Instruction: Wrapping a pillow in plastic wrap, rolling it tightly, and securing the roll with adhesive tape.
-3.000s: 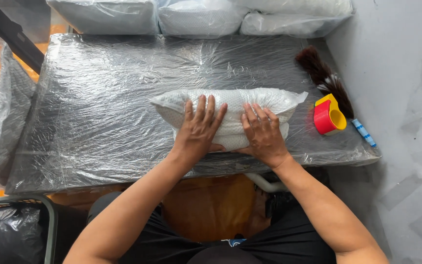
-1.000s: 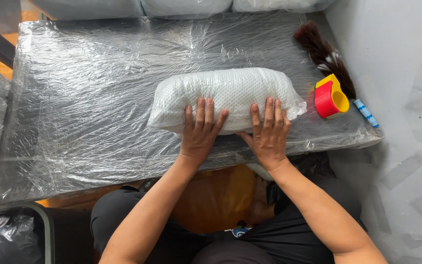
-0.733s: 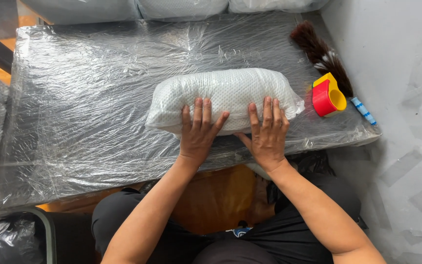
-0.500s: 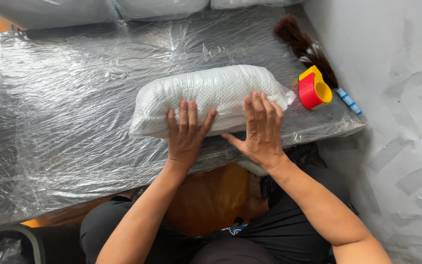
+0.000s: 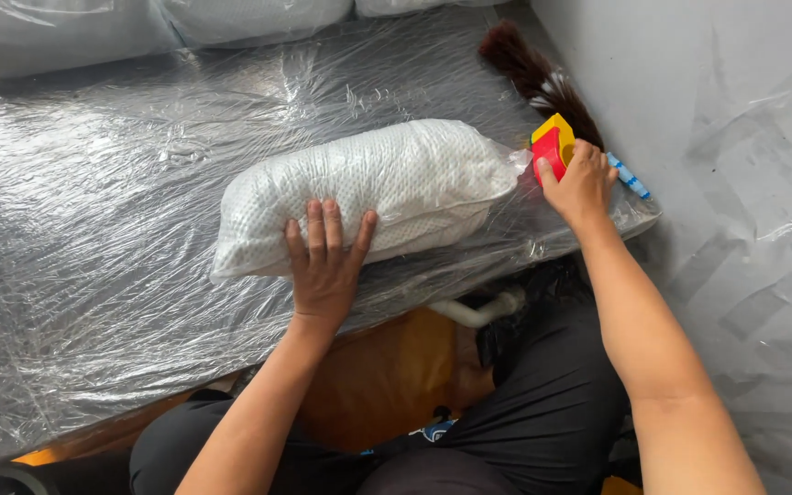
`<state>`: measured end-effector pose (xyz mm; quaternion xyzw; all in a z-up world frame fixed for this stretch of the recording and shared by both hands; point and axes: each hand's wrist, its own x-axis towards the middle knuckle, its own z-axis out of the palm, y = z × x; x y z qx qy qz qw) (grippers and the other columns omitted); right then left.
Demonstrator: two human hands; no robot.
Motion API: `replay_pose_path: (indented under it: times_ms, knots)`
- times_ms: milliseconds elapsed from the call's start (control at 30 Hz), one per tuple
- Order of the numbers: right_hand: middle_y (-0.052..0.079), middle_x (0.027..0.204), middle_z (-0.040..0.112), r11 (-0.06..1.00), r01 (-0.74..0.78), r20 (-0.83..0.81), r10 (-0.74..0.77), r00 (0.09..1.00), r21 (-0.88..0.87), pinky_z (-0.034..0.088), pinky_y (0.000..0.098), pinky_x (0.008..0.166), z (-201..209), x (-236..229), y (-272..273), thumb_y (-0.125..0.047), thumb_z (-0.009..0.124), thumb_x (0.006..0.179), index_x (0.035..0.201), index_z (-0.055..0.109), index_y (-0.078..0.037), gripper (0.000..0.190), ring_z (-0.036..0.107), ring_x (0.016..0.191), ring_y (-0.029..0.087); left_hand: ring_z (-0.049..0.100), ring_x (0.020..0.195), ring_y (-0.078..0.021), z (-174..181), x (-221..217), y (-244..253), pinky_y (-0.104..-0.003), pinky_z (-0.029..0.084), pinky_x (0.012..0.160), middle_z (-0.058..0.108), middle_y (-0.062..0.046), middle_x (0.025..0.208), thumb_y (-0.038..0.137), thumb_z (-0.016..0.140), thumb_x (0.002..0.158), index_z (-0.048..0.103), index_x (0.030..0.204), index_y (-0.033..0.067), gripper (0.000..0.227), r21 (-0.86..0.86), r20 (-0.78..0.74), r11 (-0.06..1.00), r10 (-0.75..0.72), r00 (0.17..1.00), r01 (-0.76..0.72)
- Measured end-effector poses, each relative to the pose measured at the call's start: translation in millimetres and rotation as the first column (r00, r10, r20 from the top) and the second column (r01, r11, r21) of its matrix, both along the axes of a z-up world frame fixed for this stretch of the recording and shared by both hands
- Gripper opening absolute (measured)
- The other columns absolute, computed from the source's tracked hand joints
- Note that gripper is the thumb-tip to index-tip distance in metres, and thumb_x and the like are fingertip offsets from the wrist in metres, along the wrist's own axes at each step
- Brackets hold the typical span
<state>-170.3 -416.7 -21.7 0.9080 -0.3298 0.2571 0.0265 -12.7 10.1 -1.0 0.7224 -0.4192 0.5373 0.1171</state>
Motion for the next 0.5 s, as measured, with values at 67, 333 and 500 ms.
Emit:
replay_pose_path:
  times_ms: [67,333,500]
  knots:
    - [0.029,0.119,0.064,0.989,0.045,-0.089,-0.033,0.996,0.140,0.038,0.0650,0.095,4.6,1.2,2.8,-0.055,0.068,0.097,0.131,0.051,0.003,0.070,0.060,0.114,0.047,0.051,0.133,-0.0485,1.0,0.1,-0.2,-0.064,0.045,0.103,0.053,-0.029,0.140,0.009,0.050,0.104,0.050,0.154,0.0210,0.052,0.000,-0.003,1.000,0.001,1.000,-0.001]
    - [0.016,0.103,0.077,0.968,0.150,-0.217,-0.105,0.971,0.202,0.034,0.0494,0.100,-35.3,-4.0,-66.1,-0.052,0.062,0.098,0.121,0.066,-0.011,0.047,0.071,0.109,0.035,0.050,0.135,-0.0467,-1.6,-0.2,-0.9,-0.063,0.043,0.106,0.052,-0.028,0.141,0.010,0.051,0.103,0.047,0.155,0.0222,0.053,0.016,-0.016,0.999,0.038,0.999,-0.038]
    - [0.002,0.077,0.061,0.684,0.034,0.245,-0.307,0.920,0.729,0.045,0.0342,0.056,46.1,-7.2,-57.8,-0.054,0.077,0.086,0.099,0.076,-0.022,0.035,0.060,0.070,0.016,0.049,0.136,-0.0468,-5.0,0.3,-2.4,-0.062,0.042,0.107,0.051,-0.028,0.142,0.010,0.048,0.105,0.044,0.157,0.0220,0.054,0.013,-0.034,0.999,0.034,0.999,-0.034]
